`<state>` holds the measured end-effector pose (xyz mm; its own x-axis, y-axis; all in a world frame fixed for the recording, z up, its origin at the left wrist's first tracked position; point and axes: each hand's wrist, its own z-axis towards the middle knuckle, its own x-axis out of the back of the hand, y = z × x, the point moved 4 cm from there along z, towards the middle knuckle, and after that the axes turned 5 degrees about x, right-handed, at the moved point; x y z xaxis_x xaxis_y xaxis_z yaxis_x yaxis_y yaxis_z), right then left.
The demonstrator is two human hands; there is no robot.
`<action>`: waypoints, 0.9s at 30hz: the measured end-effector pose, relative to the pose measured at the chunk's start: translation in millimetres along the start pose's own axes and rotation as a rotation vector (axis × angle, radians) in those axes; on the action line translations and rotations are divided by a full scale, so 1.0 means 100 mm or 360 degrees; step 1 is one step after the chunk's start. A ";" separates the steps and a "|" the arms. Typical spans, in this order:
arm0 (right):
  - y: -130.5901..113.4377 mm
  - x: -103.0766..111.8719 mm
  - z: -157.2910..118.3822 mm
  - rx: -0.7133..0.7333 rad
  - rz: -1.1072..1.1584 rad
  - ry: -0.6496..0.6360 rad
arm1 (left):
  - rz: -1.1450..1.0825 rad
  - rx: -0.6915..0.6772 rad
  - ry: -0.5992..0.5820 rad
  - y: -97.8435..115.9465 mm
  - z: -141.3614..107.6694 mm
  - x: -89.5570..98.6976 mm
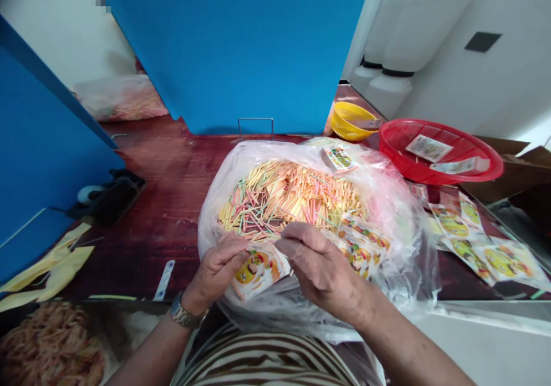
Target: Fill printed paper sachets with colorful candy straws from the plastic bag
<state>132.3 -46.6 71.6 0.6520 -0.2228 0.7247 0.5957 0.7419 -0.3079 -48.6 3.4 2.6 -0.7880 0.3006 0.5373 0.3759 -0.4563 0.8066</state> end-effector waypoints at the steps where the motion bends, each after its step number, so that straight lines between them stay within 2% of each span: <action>1: 0.00 0.00 0.01 0.0019 0.0046 -0.0019 | -0.0019 -0.0006 -0.0010 0.00 0.00 0.01; 4: 0.03 -0.07 0.08 0.0022 0.0391 -0.0171 | -0.0051 -0.0044 -0.0048 0.03 0.02 0.05; 7: 0.12 -0.12 0.18 -0.0167 0.0738 -0.0337 | -0.0091 -0.0113 -0.0167 0.09 0.03 0.06; 10: 0.18 -0.09 0.28 -0.0272 0.0876 -0.0382 | -0.0177 -0.0125 -0.0261 0.12 0.02 0.07; 16: 0.10 -0.08 0.37 -0.0150 0.0782 -0.0487 | -0.0292 0.0077 -0.0236 0.06 -0.01 0.08; 22: -0.04 -0.12 0.37 0.0153 0.0458 -0.0382 | -0.0544 0.0236 -0.0269 0.02 -0.03 0.06; 25: -0.14 -0.17 0.36 0.0176 0.0437 -0.0423 | -0.0669 0.0274 -0.0305 0.03 -0.03 0.03; 27: -0.21 -0.22 0.34 0.0095 0.0428 -0.0440 | -0.0645 0.0239 -0.0299 0.04 -0.03 0.00</action>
<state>90.0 -36.0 82.8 0.6252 0.1577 0.7644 0.3869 0.7879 -0.4790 -49.1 -1.2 5.2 -0.7892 0.5820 0.1960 0.1334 -0.1490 0.9798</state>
